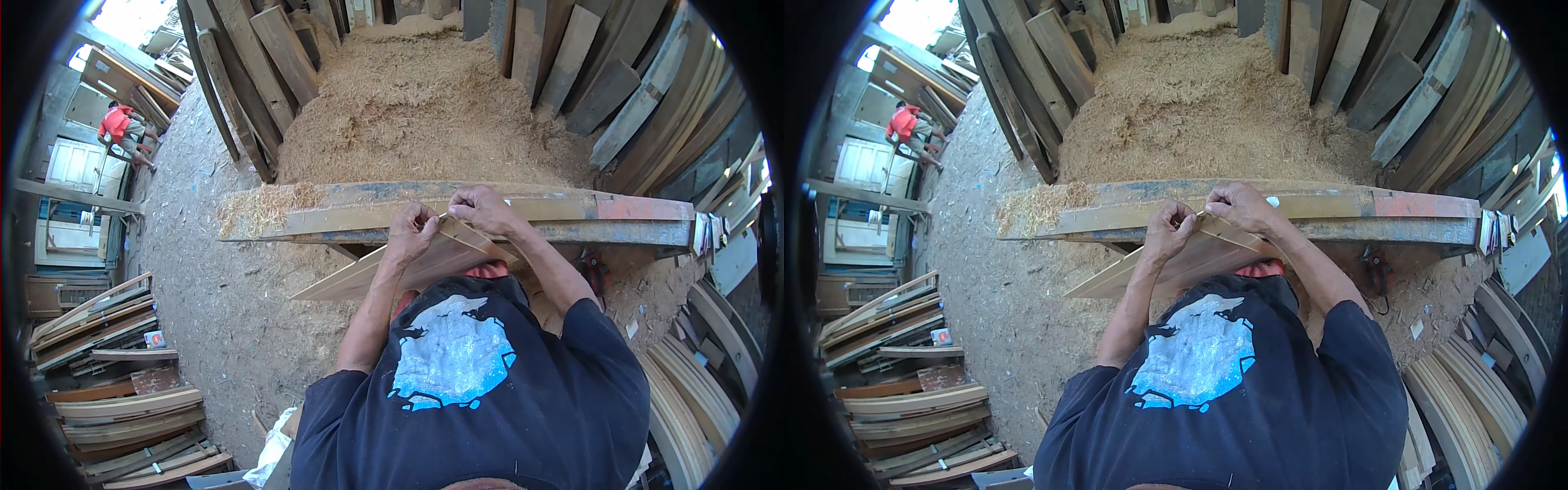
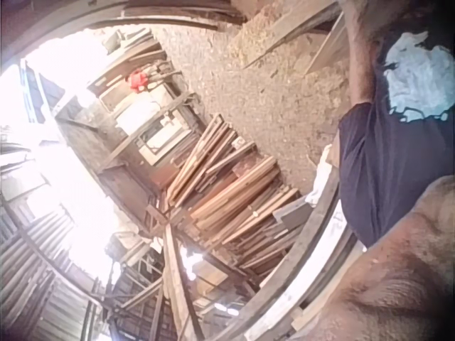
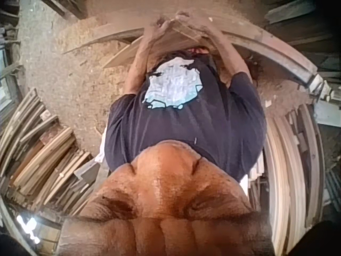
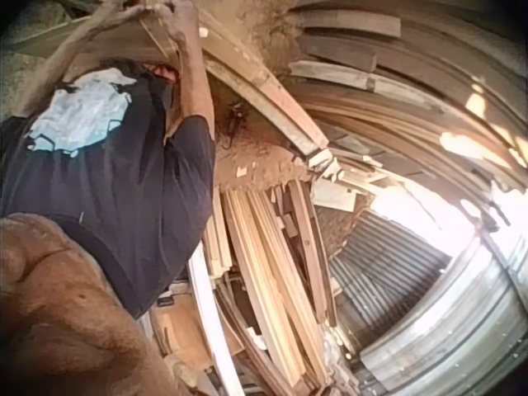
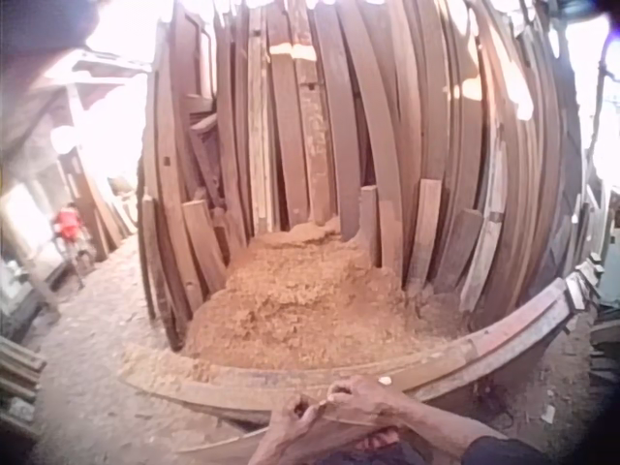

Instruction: The person applies glue onto the corner and edge of a wooden board using a glue bottle, then attaches and presses small wooden pieces onto the glued area by hand.

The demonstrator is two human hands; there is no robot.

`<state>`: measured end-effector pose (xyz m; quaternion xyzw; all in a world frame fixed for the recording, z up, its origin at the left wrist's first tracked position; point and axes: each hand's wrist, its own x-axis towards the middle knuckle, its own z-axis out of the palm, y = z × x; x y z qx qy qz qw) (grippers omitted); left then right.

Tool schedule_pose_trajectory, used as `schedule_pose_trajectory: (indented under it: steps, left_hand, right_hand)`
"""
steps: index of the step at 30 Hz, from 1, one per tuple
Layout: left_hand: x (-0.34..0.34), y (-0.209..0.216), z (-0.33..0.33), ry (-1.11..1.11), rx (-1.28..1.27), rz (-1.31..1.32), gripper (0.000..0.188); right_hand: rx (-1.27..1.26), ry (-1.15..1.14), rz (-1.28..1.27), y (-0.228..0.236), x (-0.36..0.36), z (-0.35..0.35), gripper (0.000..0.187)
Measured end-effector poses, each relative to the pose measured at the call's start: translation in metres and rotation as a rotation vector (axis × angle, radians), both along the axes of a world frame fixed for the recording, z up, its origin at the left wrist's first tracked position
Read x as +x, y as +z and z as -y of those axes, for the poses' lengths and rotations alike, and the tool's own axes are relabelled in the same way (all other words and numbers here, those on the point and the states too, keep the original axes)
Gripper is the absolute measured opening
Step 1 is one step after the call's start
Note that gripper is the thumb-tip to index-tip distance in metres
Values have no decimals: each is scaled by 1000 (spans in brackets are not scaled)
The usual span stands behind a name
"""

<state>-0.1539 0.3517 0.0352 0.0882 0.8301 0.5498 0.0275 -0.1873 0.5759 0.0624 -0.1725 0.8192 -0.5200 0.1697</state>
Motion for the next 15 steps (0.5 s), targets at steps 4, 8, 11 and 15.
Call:
schedule_pose_trajectory:
  steps: [4, 8, 11, 15]
  left_hand:
    - [0, 1, -1, 19, 12, 7, 13]
    - [3, 2, 0, -9, 26, 14, 10]
    - [2, 2, 0, 7, 4, -9, 11]
    - [2, 3, -1, 24, 14, -15, 13]
  right_hand:
    - [-31, -49, 93, -9, -2, 14, 23]
    - [-55, -66, 162, -15, -1, 19, 19]
    - [-46, -70, 103, -13, 3, 18, 22]
    - [-23, -51, 25, -8, 5, 17, 25]
